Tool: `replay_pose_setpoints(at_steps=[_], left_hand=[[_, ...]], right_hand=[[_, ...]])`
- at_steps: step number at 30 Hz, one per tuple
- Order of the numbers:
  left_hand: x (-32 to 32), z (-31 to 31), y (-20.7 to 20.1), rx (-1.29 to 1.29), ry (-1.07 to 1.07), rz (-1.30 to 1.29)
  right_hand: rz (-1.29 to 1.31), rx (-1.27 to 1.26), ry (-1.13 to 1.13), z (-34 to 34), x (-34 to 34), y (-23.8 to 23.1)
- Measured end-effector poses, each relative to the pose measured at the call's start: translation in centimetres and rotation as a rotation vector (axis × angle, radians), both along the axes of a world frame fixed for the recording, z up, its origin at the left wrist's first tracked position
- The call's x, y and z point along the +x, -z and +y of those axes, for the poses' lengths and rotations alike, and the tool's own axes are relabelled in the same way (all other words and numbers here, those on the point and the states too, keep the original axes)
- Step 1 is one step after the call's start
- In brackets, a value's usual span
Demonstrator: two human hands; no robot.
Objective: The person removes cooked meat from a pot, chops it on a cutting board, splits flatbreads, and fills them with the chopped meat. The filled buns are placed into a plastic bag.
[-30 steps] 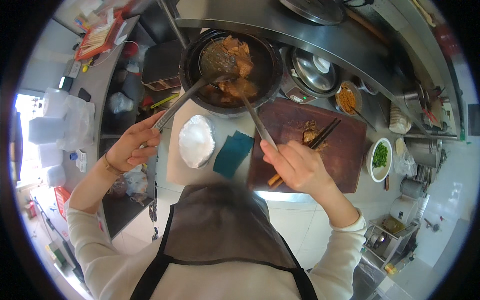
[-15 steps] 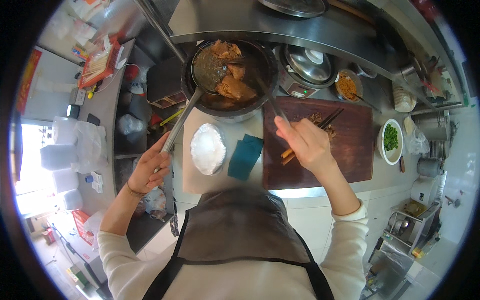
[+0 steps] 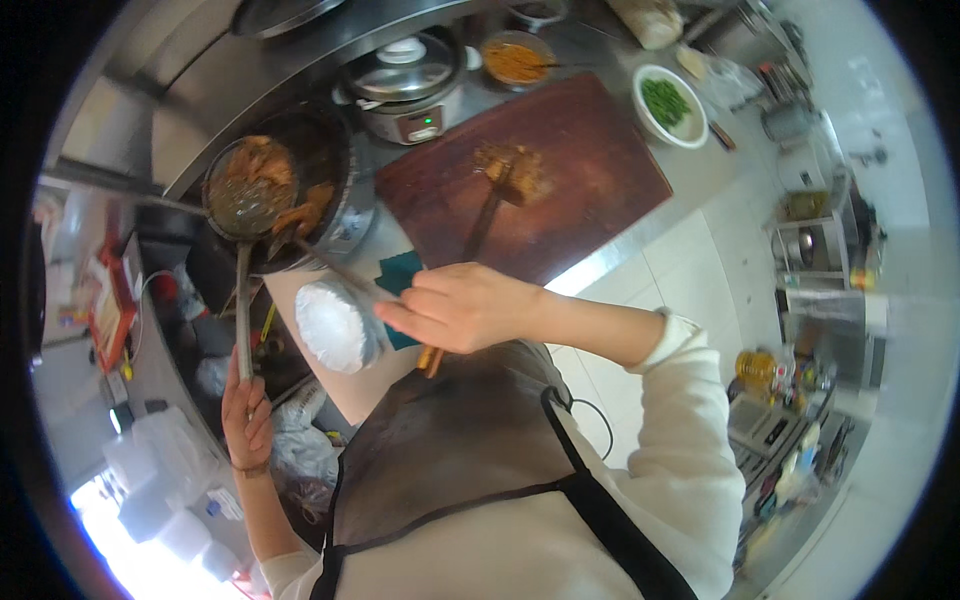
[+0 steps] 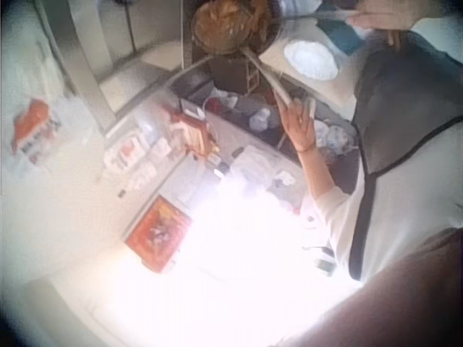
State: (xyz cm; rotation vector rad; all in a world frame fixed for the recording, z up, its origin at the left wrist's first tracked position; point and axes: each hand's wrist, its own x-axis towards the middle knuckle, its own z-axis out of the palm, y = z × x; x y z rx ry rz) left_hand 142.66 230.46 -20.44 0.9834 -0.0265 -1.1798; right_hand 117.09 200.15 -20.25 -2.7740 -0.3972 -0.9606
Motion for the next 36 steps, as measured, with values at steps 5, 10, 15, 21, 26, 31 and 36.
replay_pose_setpoints(at_steps=[5,10,15,21,26,31,36], left_hand=[[1.1,0.0,-1.0,-0.111,-0.030,0.270],[1.7,0.7,-1.8,-0.128,-0.005,0.425],[1.4,1.3,-2.4,-0.019,0.032,0.295],[1.7,2.5,-2.9,-0.035,0.064,0.262],[2.7,3.2,-2.8,-0.064,0.107,0.267],[2.6,2.9,-2.7,-0.077,0.120,0.281],[0.9,2.1,-3.0,-0.079,0.073,0.354]], right_hand=[[-0.034,0.071,0.081,1.6,-0.8,1.5],[-0.079,0.203,0.180,1.5,-1.7,1.6],[-0.137,0.303,0.324,2.0,-0.9,0.8],[-0.264,0.287,0.388,2.9,1.7,0.2],[-0.283,0.275,0.379,3.9,4.0,0.4],[-0.295,0.293,0.366,4.4,4.3,0.4],[-0.333,0.296,0.382,3.1,3.7,0.6]])
